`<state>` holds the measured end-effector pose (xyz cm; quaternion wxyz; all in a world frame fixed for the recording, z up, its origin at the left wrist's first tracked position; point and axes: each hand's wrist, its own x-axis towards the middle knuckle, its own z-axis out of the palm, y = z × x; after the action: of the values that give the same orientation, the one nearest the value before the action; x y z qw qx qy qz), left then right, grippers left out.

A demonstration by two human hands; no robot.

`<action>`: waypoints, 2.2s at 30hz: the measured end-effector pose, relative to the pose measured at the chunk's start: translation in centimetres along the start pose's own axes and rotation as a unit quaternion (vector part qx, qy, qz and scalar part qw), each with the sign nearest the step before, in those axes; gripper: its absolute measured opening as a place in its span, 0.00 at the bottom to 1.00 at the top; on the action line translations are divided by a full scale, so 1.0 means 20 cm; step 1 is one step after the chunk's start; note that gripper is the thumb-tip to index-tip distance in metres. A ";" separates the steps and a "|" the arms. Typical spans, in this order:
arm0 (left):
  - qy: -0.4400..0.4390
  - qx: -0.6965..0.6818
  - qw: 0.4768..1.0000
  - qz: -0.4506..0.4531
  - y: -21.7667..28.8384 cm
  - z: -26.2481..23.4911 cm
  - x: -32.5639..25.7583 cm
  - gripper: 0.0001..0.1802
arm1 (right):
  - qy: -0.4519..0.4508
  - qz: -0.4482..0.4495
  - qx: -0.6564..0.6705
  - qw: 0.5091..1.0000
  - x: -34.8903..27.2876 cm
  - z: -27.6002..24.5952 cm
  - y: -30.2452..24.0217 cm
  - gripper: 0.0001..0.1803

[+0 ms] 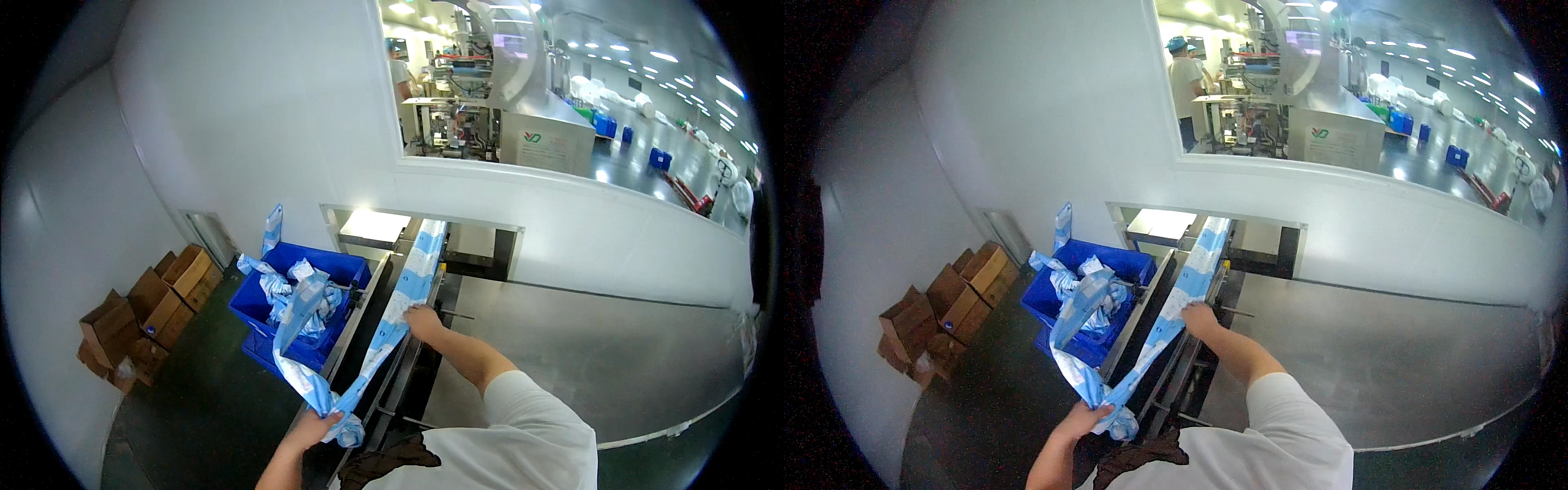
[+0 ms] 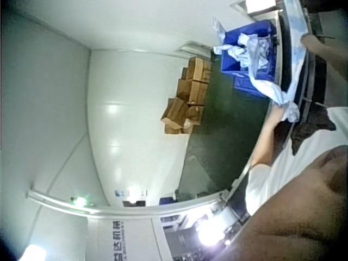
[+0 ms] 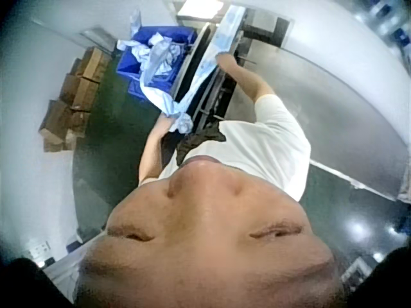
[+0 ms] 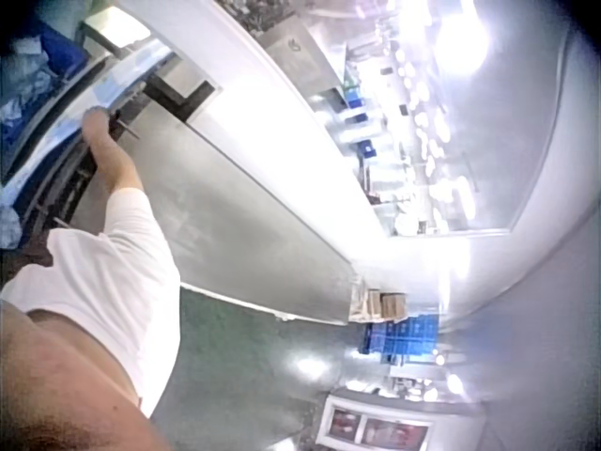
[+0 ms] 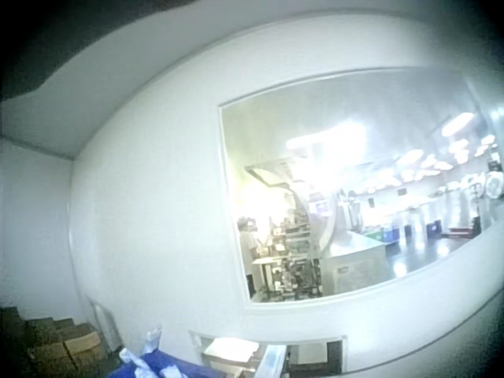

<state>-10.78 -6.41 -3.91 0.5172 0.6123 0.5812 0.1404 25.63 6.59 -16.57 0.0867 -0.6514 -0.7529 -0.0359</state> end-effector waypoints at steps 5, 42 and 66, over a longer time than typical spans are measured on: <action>-0.070 -0.441 0.894 -0.027 -0.01 -0.12 0.06 0.27 | 0.039 0.013 0.102 0.994 -0.06 -0.01 -0.14 0.14; 0.045 0.343 0.930 0.124 0.03 0.24 0.20 0.34 | 0.137 -0.024 -0.026 0.990 -0.03 -0.15 0.15 0.17; 0.089 -0.698 0.668 0.242 0.59 0.21 0.60 0.36 | -0.022 -0.008 0.086 0.996 -0.28 -0.12 -0.39 0.09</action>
<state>2.66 4.42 -1.40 0.6875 0.1756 0.1879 0.6791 18.90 -0.47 -14.78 0.1255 -0.6359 -0.7603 0.0423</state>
